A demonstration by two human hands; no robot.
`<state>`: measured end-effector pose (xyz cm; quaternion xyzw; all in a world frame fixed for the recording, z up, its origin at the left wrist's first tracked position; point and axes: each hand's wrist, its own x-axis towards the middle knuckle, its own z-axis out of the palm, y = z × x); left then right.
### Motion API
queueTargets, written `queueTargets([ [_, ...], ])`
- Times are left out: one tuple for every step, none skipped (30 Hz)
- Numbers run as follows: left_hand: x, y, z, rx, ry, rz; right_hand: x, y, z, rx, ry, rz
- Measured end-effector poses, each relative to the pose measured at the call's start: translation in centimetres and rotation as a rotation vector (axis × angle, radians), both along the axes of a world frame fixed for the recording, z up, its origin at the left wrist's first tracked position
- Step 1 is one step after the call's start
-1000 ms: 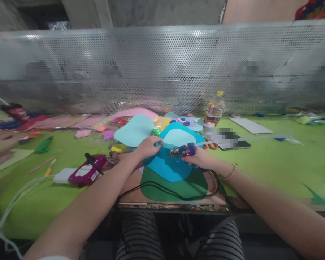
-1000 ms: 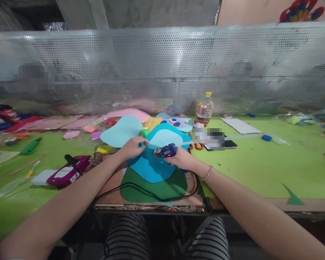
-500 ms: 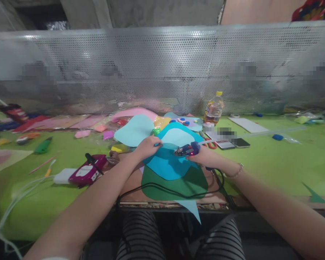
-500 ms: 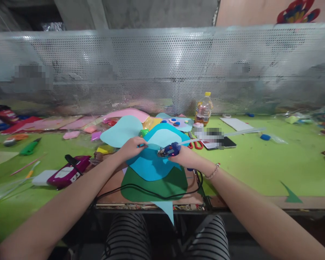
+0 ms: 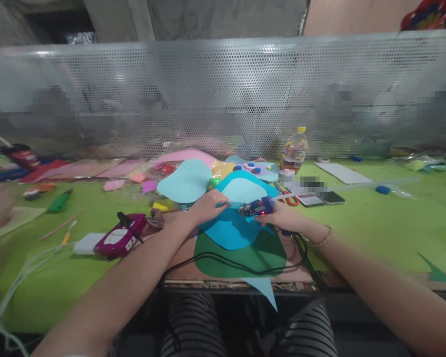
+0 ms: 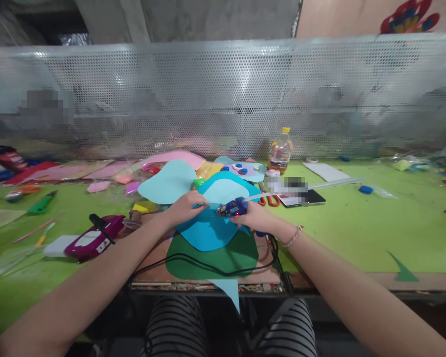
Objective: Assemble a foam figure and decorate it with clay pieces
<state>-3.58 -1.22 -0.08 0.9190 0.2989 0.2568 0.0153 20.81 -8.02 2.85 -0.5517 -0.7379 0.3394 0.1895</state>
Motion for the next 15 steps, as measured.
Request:
queueTargets([
  [0.01,0.06,-0.05,-0.001,0.009,-0.007,-0.01,0.02,-0.01,-0.014,0.013,0.009],
  [0.01,0.1,-0.09,-0.001,0.013,-0.006,-0.04,0.04,-0.04,-0.022,0.025,0.018],
  [0.0,0.12,-0.1,-0.002,0.016,-0.001,-0.08,0.05,-0.09,-0.026,0.034,0.024],
  [-0.02,0.11,-0.1,-0.003,0.02,0.003,-0.12,0.06,-0.14,-0.029,0.038,0.026],
  [-0.03,0.08,-0.07,-0.006,0.024,0.005,-0.18,0.06,-0.18,-0.033,0.032,0.019],
  [-0.04,0.04,-0.04,-0.008,0.025,0.004,-0.24,0.05,-0.19,-0.034,0.014,0.001],
  [-0.04,-0.01,0.0,-0.013,0.026,0.002,-0.29,0.02,-0.17,-0.034,-0.007,-0.02],
  [-0.04,-0.05,0.03,-0.019,0.025,0.0,-0.34,-0.01,-0.13,-0.03,-0.027,-0.042],
  [-0.03,-0.08,0.06,-0.026,0.022,0.0,-0.36,-0.04,-0.05,-0.025,-0.048,-0.06],
  [-0.02,-0.1,0.08,-0.034,0.016,0.001,-0.36,-0.06,0.03,-0.017,-0.071,-0.074],
  [-0.01,-0.11,0.1,-0.042,0.01,0.002,-0.33,-0.08,0.12,-0.004,-0.093,-0.084],
  [0.0,-0.12,0.13,-0.048,0.004,0.005,-0.28,-0.08,0.19,0.009,-0.117,-0.093],
  [0.01,-0.13,0.15,-0.052,-0.001,0.006,-0.19,-0.08,0.25,0.017,-0.141,-0.102],
  [0.01,-0.14,0.18,-0.055,-0.005,0.006,-0.09,-0.06,0.28,0.025,-0.162,-0.109],
  [0.01,-0.16,0.22,-0.055,-0.006,0.006,0.03,-0.04,0.28,0.033,-0.178,-0.109],
])
